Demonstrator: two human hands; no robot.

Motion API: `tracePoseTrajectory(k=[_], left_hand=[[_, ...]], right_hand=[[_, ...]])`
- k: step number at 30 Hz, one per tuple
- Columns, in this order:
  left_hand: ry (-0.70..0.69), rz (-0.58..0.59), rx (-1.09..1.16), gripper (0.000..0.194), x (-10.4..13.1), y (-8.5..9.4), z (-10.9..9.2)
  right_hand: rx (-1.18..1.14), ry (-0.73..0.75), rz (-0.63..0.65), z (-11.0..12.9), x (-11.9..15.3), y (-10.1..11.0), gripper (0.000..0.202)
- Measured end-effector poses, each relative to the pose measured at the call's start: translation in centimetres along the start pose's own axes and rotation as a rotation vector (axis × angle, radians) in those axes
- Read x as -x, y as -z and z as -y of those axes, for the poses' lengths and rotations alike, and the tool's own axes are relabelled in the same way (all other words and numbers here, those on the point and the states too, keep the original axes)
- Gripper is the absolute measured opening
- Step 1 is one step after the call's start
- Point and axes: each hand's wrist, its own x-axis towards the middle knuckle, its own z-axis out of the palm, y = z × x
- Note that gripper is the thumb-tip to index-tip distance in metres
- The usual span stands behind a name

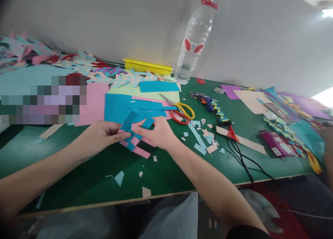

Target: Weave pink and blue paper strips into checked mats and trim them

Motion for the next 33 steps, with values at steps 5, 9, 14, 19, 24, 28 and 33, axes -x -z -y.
tracePoseTrajectory(k=[5,9,14,19,24,28,33], left_hand=[[0.018,-0.107,-0.01,0.038,-0.1,0.3,0.4],[0.028,-0.261,0.019,0.04,-0.3,0.5,0.9],[0.01,-0.337,0.056,0.038,-0.5,0.5,1.2],[0.014,-0.36,0.111,0.035,-0.6,0.4,1.4],[0.006,-0.383,0.117,0.036,-0.7,0.4,1.4],[-0.001,-0.383,0.102,0.035,-0.5,0.3,1.2],[-0.039,-0.357,0.069,0.036,-0.4,0.4,1.4]], right_hand=[[-0.041,-0.125,-0.013,0.0,-0.1,0.4,0.029],[0.006,-0.137,-0.039,0.0,-0.3,0.6,0.033],[0.109,0.036,-0.11,0.2,-0.2,0.2,0.024],[0.192,0.017,-0.109,0.4,-0.1,0.2,0.031],[0.182,0.015,-0.074,0.5,0.0,0.5,0.034],[0.199,0.022,-0.05,0.8,0.0,0.7,0.031],[0.135,-0.042,-0.03,1.0,0.0,0.6,0.029]])
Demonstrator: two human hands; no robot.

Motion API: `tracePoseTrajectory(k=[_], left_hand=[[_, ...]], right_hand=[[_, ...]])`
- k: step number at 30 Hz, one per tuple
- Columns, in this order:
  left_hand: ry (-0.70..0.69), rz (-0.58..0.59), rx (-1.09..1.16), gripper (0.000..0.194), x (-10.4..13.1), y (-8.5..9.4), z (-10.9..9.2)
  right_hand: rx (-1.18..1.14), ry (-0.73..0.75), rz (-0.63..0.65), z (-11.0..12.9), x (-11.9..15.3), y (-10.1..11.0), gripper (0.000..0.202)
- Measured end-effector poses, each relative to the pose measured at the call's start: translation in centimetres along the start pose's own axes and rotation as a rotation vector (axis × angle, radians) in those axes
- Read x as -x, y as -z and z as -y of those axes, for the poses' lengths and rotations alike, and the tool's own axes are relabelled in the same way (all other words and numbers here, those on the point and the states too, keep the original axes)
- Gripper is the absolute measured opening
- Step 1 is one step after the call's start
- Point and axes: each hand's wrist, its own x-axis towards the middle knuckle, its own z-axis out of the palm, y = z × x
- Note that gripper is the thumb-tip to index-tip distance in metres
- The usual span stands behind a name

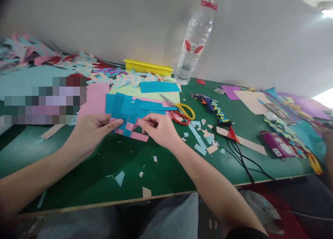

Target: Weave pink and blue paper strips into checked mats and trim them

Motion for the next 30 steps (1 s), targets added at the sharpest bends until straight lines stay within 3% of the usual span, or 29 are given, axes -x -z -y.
tracePoseTrajectory(k=[3,7,10,20,30], left_hand=[[-0.004,0.003,0.005,0.034,0.0,0.1,0.0],[-0.031,0.027,0.045,0.066,0.1,0.1,-0.3],[-0.047,0.036,0.063,0.071,0.1,0.2,-0.6],[0.01,-0.002,0.051,0.061,0.2,-0.1,-0.8],[0.0,0.043,0.108,0.043,0.0,-0.2,0.0]], right_hand=[[-0.095,-0.027,0.018,-0.1,0.0,-0.3,0.025],[-0.153,-0.034,0.022,-0.1,-0.1,-0.4,0.023],[-0.208,-0.045,0.044,0.0,0.0,-0.4,0.023],[-0.202,-0.103,0.14,0.0,0.1,-0.3,0.022],[-0.054,-0.006,0.085,0.1,0.1,-0.4,0.029]])
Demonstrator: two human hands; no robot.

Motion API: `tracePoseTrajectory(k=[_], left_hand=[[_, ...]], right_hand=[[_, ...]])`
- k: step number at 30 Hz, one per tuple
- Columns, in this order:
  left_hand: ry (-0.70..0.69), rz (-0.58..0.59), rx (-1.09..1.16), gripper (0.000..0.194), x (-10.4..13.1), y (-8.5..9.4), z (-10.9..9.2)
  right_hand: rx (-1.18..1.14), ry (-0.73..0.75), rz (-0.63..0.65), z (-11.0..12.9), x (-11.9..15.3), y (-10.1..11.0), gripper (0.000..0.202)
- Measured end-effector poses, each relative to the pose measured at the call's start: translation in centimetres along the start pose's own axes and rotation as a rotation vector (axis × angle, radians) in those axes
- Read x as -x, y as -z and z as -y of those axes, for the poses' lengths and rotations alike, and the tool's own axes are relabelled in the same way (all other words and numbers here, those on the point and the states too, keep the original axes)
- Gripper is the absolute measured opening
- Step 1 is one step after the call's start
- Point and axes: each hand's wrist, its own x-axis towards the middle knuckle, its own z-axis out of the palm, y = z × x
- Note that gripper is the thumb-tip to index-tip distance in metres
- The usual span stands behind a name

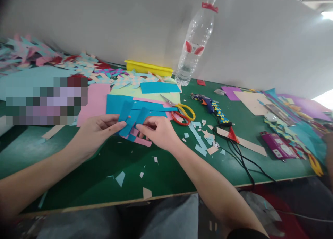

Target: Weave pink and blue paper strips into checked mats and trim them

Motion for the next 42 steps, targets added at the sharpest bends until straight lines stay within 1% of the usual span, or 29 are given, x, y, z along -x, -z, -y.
tracePoseTrajectory(k=[2,4,7,11,17,22,25,27,30,36,42], left_hand=[[-0.005,0.01,0.032,0.04,-0.05,-0.07,-0.01],[-0.018,0.049,0.03,0.036,-0.05,-0.09,-0.16],[-0.022,0.07,-0.003,0.034,0.04,-0.02,-0.39],[-0.03,0.02,-0.008,0.035,0.1,0.07,-0.32],[-0.011,0.011,0.063,0.032,0.08,-0.06,-0.11],[0.03,0.022,0.131,0.033,0.07,-0.12,-0.19],[0.041,0.027,0.175,0.032,0.05,-0.16,-0.28],[0.067,0.056,0.189,0.031,0.01,-0.2,-0.32],[0.099,0.108,0.139,0.031,-0.07,-0.28,-0.28],[0.08,0.115,0.044,0.031,-0.09,-0.25,-0.12],[0.078,0.138,0.026,0.036,-0.04,-0.1,-0.43]], right_hand=[[0.072,0.015,-0.002,0.2,0.05,0.08,0.029],[0.129,0.023,0.008,0.4,0.12,0.08,0.029],[0.155,0.017,0.022,0.48,0.2,-0.01,0.028],[0.121,0.007,0.006,0.25,0.15,-0.06,0.028],[0.055,0.026,-0.019,0.08,0.01,-0.06,0.025],[0.045,0.014,-0.03,0.12,-0.04,-0.03,0.026],[0.039,-0.003,-0.014,0.11,-0.04,0.06,0.026],[0.03,-0.019,0.003,0.03,-0.03,0.11,0.025],[0.0,-0.043,0.027,-0.14,0.0,0.1,0.026],[-0.085,-0.064,0.042,-0.25,0.0,0.0,0.025],[-0.065,-0.083,0.05,-0.25,-0.09,0.05,0.027]])
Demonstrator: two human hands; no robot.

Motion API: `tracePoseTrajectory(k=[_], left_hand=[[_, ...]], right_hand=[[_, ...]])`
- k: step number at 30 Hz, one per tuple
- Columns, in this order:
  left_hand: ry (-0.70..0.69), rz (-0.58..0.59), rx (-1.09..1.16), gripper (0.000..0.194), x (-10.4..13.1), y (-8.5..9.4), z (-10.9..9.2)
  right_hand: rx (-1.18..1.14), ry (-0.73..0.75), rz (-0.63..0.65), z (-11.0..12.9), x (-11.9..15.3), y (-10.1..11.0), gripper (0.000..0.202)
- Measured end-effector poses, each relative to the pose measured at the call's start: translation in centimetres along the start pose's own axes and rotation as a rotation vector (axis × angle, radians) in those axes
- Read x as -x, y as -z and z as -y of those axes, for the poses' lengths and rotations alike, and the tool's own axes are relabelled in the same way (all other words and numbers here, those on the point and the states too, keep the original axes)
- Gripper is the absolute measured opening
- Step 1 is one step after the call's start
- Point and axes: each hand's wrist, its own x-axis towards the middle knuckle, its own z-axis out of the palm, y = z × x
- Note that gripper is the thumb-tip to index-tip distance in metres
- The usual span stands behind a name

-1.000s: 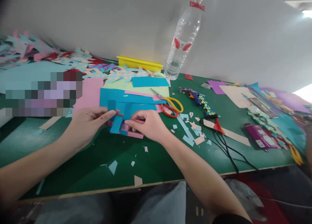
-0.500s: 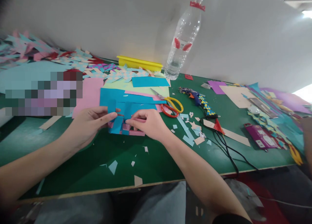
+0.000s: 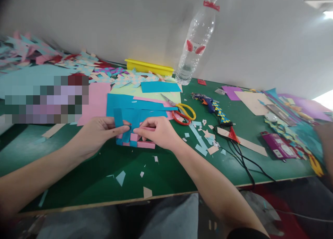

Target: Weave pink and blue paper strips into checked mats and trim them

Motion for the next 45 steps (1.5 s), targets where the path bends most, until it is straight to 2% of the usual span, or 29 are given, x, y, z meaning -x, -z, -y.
tracePoseTrajectory(k=[7,13,20,23,29,35,45], left_hand=[[0.009,-0.024,0.002,0.033,0.25,-0.14,-0.23],[-0.01,0.011,0.014,0.035,0.26,-0.07,-0.4],[0.082,0.004,0.139,0.034,0.08,-0.29,-0.08],[0.11,0.012,0.11,0.037,0.05,-0.35,-0.03],[0.023,0.004,-0.009,0.038,0.04,-0.3,-0.06],[-0.029,-0.06,-0.117,0.034,0.14,-0.16,-0.27],[-0.053,-0.115,-0.145,0.033,0.3,0.07,-0.08]], right_hand=[[-0.003,0.02,0.001,-0.02,0.07,-0.07,0.027],[0.014,0.026,-0.005,0.07,0.09,-0.11,0.028],[0.011,0.044,0.007,0.12,0.08,-0.07,0.026],[0.023,0.049,-0.001,0.15,0.11,-0.15,0.027],[-0.01,0.014,0.009,0.04,0.08,-0.26,0.026],[-0.024,0.014,0.011,-0.08,-0.01,-0.44,0.028],[-0.047,-0.013,-0.013,-0.04,0.0,-0.6,0.029]])
